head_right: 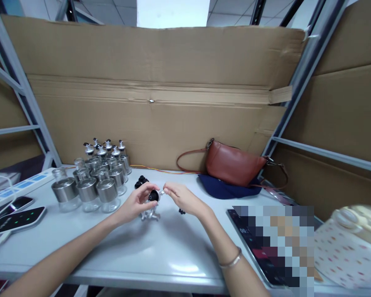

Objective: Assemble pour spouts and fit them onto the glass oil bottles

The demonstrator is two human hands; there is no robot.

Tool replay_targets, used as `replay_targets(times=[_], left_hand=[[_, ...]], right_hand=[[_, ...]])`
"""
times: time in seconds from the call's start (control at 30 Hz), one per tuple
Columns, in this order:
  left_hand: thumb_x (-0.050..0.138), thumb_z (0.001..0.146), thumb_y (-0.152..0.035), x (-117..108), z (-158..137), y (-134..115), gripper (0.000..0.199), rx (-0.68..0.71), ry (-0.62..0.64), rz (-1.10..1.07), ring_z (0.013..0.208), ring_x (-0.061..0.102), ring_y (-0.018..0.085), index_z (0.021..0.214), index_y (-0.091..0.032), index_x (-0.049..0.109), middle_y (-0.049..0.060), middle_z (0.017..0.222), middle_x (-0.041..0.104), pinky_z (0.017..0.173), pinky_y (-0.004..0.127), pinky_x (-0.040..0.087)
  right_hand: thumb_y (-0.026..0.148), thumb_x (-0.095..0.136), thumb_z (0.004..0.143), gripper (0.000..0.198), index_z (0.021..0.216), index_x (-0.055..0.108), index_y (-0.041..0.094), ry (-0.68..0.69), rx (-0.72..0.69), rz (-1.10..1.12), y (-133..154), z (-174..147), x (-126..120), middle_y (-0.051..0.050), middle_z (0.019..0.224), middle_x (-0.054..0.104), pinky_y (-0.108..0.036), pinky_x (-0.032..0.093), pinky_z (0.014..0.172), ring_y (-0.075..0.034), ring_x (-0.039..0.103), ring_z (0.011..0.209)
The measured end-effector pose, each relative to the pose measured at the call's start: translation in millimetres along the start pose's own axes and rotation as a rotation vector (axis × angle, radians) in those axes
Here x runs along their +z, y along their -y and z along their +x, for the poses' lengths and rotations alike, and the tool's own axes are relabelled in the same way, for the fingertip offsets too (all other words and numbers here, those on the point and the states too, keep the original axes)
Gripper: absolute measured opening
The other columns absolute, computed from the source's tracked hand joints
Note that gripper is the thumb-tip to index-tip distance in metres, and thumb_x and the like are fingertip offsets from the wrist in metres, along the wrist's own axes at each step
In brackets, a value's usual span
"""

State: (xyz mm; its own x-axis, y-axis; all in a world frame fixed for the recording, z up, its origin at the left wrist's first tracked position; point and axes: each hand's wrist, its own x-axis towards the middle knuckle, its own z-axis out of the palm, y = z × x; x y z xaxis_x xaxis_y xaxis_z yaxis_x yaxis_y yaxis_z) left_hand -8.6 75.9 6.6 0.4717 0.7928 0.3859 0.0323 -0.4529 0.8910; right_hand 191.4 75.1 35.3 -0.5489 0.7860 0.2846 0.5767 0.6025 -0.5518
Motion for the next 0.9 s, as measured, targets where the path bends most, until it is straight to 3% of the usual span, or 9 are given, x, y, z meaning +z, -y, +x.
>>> replay_targets(times=[0.3,0.4,0.53,0.63,0.77,0.9], left_hand=[[0.059,0.078,-0.022,4,-3,-5,0.021,0.12,0.02,0.185,0.087,0.051,0.014,0.099,-0.019,0.057,0.005,0.097,0.052,0.075,0.025,0.043],[0.053,0.082,-0.017,2,-5,-6,0.019,0.237,0.043,0.351,0.087,0.052,0.014,0.101,-0.02,0.056,0.005,0.098,0.05,0.078,0.026,0.046],[0.043,0.082,-0.007,-1,-8,0,0.032,0.443,0.086,0.648,0.088,0.054,0.014,0.108,-0.021,0.055,0.007,0.101,0.049,0.08,0.028,0.049],[0.043,0.084,-0.009,-3,-8,4,0.03,0.507,0.076,0.797,0.089,0.056,0.016,0.108,-0.021,0.055,0.008,0.1,0.052,0.08,0.03,0.05],[0.05,0.089,-0.032,-2,-7,2,0.024,0.489,0.002,0.748,0.089,0.058,0.019,0.108,-0.019,0.054,0.009,0.097,0.058,0.082,0.032,0.048],[0.05,0.087,-0.046,2,-9,-5,0.032,0.272,-0.059,0.568,0.078,0.057,0.017,0.103,-0.02,0.056,0.004,0.087,0.062,0.076,0.029,0.046]], right_hand=[[0.034,0.03,0.096,0.031,0.068,0.036,0.021,-0.083,0.017,-0.067,3,3,6,0.004,0.064,0.042,-0.025,0.031,0.061,-0.012,0.039,0.06],[0.031,0.032,0.095,0.031,0.066,0.037,0.02,-0.135,0.033,-0.109,4,4,8,0.004,0.061,0.043,-0.024,0.03,0.059,-0.011,0.039,0.057],[0.028,0.033,0.094,0.033,0.063,0.036,0.02,-0.186,0.029,-0.145,7,7,10,0.004,0.058,0.042,-0.024,0.028,0.056,-0.01,0.038,0.055],[0.027,0.033,0.094,0.033,0.061,0.035,0.02,-0.21,0.011,-0.17,7,7,11,0.005,0.056,0.041,-0.025,0.026,0.054,-0.01,0.036,0.053],[0.029,0.033,0.093,0.034,0.06,0.034,0.02,-0.253,0.006,-0.171,7,7,13,0.005,0.054,0.04,-0.025,0.025,0.053,-0.009,0.034,0.051],[0.031,0.031,0.091,0.035,0.058,0.029,0.021,-0.278,0.009,-0.138,7,8,13,0.005,0.051,0.037,-0.024,0.024,0.051,-0.009,0.032,0.049]])
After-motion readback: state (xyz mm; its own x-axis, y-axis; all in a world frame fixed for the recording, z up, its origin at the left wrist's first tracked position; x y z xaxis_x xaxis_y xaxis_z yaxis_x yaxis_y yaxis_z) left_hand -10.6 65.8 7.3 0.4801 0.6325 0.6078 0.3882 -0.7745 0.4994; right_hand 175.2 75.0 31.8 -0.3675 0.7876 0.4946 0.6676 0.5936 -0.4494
